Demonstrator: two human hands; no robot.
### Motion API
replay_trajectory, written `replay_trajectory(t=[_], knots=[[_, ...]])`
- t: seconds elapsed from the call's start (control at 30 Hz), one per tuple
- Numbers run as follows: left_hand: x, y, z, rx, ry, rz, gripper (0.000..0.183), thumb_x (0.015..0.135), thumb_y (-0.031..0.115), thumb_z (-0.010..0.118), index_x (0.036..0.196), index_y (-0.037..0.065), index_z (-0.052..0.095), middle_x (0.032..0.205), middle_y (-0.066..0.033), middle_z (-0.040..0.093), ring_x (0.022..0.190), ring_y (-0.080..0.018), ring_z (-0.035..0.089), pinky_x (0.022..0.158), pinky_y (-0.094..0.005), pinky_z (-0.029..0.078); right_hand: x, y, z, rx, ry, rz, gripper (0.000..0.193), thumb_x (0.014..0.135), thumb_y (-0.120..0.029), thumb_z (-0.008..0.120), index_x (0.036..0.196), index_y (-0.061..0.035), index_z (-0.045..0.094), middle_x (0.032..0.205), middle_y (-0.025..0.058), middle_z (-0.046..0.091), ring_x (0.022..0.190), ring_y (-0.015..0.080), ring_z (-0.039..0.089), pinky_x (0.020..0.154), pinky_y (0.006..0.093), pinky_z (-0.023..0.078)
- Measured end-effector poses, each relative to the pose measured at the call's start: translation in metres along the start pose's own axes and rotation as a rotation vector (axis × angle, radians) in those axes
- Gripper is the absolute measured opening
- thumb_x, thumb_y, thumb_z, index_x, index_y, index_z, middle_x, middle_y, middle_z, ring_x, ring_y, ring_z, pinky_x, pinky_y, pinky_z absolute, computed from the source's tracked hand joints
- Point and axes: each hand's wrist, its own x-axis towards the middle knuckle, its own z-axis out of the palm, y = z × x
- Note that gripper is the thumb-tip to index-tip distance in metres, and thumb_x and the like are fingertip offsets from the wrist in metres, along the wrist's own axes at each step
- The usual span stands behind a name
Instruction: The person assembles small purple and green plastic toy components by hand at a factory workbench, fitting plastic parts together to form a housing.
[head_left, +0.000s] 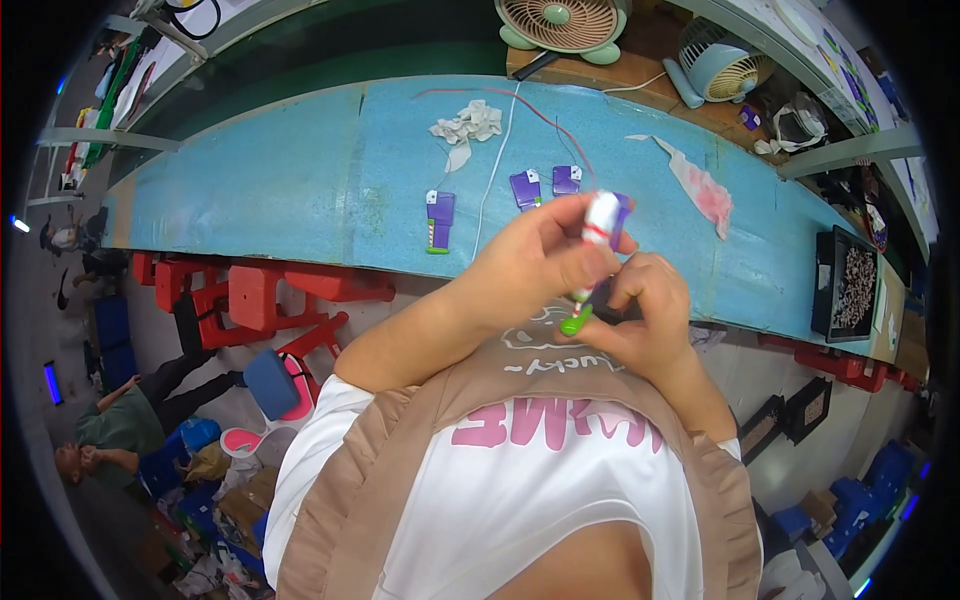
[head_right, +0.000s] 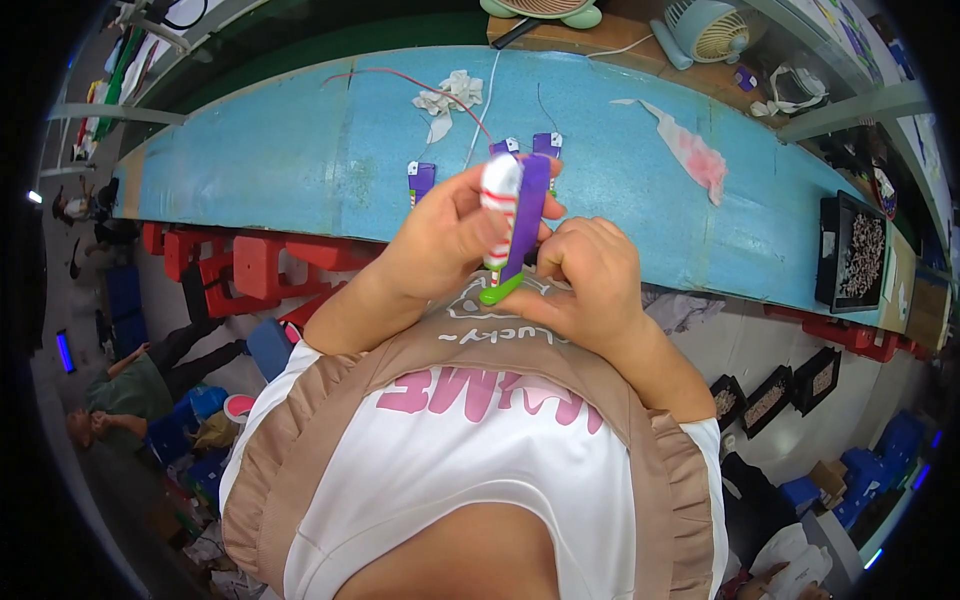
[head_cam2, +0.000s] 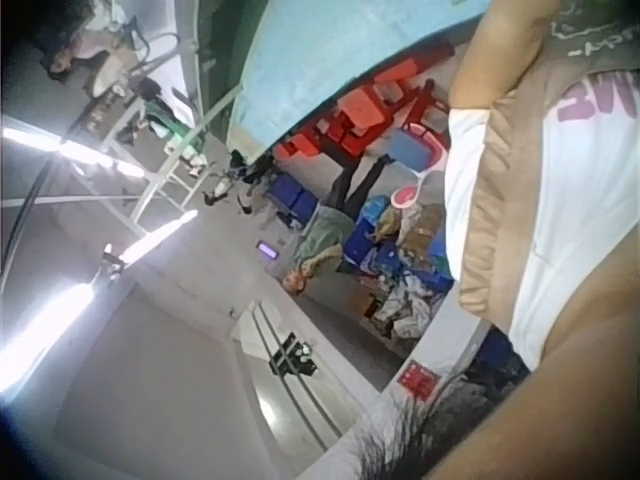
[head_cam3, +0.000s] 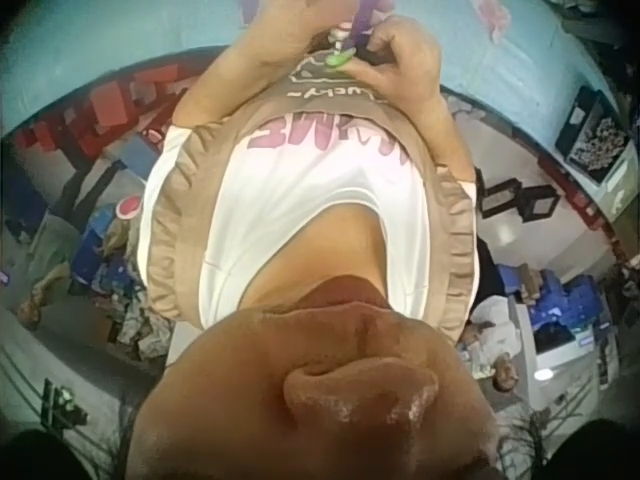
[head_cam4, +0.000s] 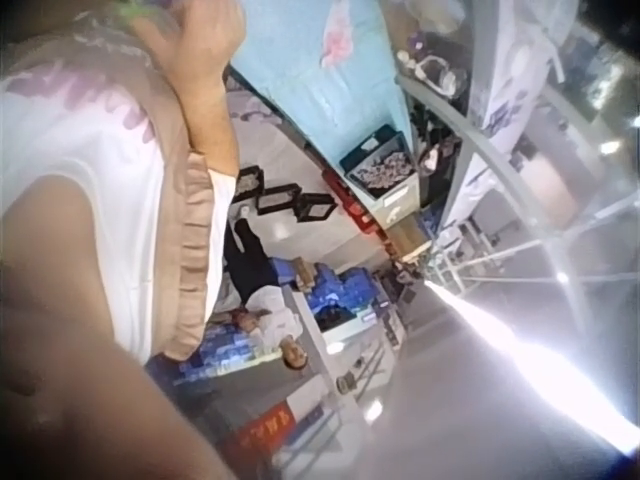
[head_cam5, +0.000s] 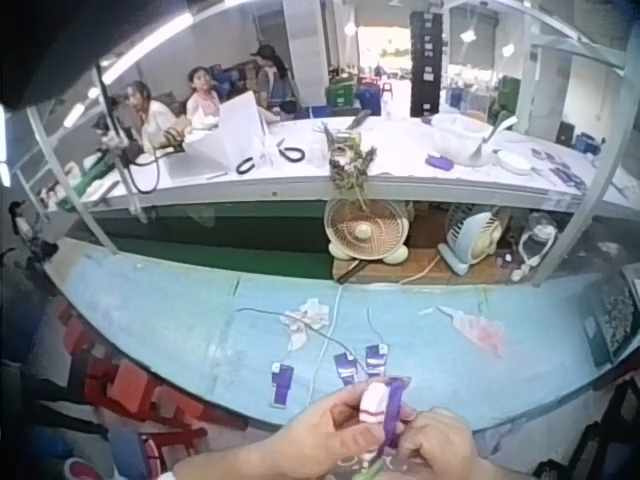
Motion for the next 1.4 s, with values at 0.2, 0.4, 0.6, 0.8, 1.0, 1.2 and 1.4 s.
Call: replay_trajectory(t=[0.2,0.4,0.6,0.8,1.0,1.2,1.4], knots=[[0.001,0.001,-0.005,-0.234,-0.045,0.067,0.071,0.086,0.051,0.041,0.129,-0.005,0.028,0.11,-0.0162,0.054,0.094,-0.0218,0.059,0.081,-0.0301,0.048,0.005,-0.009,-0.015,0.635,0.293,0.146,0.039,0.063,-0.026,0.079,0.073,-0.0064,0.047,0.061,-0.0021,0.047,0.054,0.0106,0.045,0.049,0.0239,0.034],[-0.003,0.013,0.004,-0.279,-0.026,0.115,0.064,0.087,0.043,0.046,0.127,-0.005,0.031,0.11,-0.0188,0.054,0.094,-0.0245,0.058,0.082,-0.033,0.048,0.0,-0.021,-0.007,0.779,-0.406,0.732,0.015,0.079,-0.013,0.061,0.086,0.0002,0.056,0.063,0.0019,0.056,0.057,0.0071,0.051,0.055,0.0211,0.041],[-0.015,0.021,0.009,0.373,-0.162,0.325,0.044,0.083,0.034,0.058,0.105,-0.005,0.056,0.095,-0.0177,0.061,0.091,-0.0257,0.059,0.082,-0.0345,0.045,-0.002,-0.022,0.001,0.798,-0.364,0.865,0.021,0.081,-0.008,0.057,0.1,0.0009,0.056,0.084,0.0053,0.061,0.075,0.009,0.056,0.067,0.0243,0.044],[-0.011,0.019,0.008,0.707,-0.288,0.62,0.04,0.079,0.033,0.062,0.101,0.0,0.06,0.097,-0.0123,0.064,0.097,-0.0263,0.058,0.085,-0.0372,0.037,-0.002,-0.021,0.0,0.849,-0.18,0.569,0.02,0.076,-0.003,0.057,0.095,0.0005,0.06,0.087,0.007,0.062,0.085,0.0136,0.058,0.073,0.0265,0.045],[-0.014,0.019,0.006,0.799,-0.265,0.62,0.037,0.081,0.033,0.06,0.103,0.004,0.061,0.1,-0.0089,0.064,0.102,-0.0244,0.056,0.092,-0.0371,0.03,0.0,-0.023,-0.002,0.791,-0.187,0.467,0.026,0.071,-0.004,0.062,0.096,0.0002,0.059,0.089,0.0103,0.062,0.086,0.0193,0.06,0.075,0.0287,0.045],[-0.014,0.015,0.003,0.748,-0.202,0.621,0.03,0.078,0.018,0.063,0.105,0.005,0.06,0.102,-0.0088,0.062,0.099,-0.0209,0.056,0.086,-0.0336,0.037,-0.001,-0.023,0.0,0.602,-0.11,0.473,0.037,0.072,-0.005,0.062,0.108,-0.0004,0.051,0.098,0.0122,0.059,0.089,0.0196,0.058,0.081,0.0279,0.043],[-0.017,0.018,0.014,0.123,0.102,0.217,0.057,0.091,0.043,0.038,0.121,-0.006,0.04,0.11,-0.0209,0.055,0.102,-0.0266,0.054,0.088,-0.0351,0.043,0.001,-0.024,-0.001,0.733,-0.544,0.577,0.017,0.079,-0.011,0.059,0.093,-0.0001,0.058,0.08,0.0092,0.061,0.074,0.0183,0.06,0.066,0.0281,0.045]])
